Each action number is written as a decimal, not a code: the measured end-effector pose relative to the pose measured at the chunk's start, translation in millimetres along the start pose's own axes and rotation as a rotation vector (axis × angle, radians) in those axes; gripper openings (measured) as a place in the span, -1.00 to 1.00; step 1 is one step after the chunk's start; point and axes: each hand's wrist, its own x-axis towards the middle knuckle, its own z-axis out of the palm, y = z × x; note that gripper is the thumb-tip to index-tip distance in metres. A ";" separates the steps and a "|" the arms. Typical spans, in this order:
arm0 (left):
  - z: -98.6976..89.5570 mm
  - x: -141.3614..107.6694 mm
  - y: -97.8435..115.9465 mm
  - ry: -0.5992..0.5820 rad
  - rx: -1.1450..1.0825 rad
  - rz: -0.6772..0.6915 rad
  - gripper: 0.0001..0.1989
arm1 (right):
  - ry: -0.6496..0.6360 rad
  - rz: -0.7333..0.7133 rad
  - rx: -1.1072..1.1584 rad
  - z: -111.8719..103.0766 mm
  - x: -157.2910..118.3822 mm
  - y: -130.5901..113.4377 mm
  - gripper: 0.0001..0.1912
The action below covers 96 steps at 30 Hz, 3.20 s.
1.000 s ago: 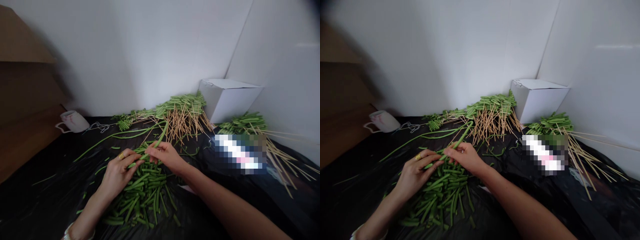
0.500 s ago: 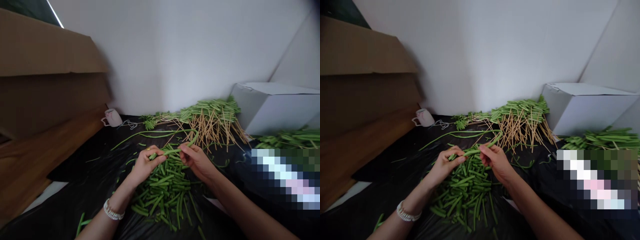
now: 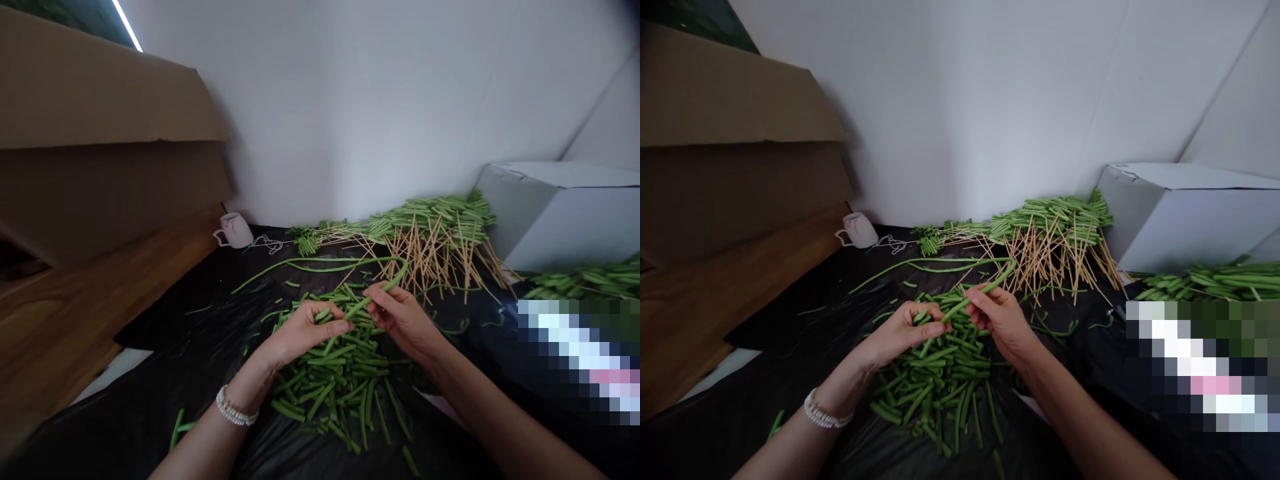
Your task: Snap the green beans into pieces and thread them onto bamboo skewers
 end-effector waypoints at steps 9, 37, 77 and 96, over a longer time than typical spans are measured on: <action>8.2 5.1 -7.2 0.148 -0.457 0.027 -0.67 | -0.081 -0.089 -0.073 6.4 -6.1 3.4 -0.70; 7.1 0.6 0.0 -0.034 -0.445 0.184 -0.63 | -0.129 0.052 -0.020 7.0 -4.6 15.6 -0.66; 9.4 8.0 -8.4 0.212 -0.722 0.023 -0.66 | -0.193 -0.034 0.049 9.7 -9.0 12.1 -0.72; 1.2 4.2 0.0 0.119 -0.451 0.022 -0.72 | -0.257 -0.047 -0.213 11.4 -12.1 14.9 -0.72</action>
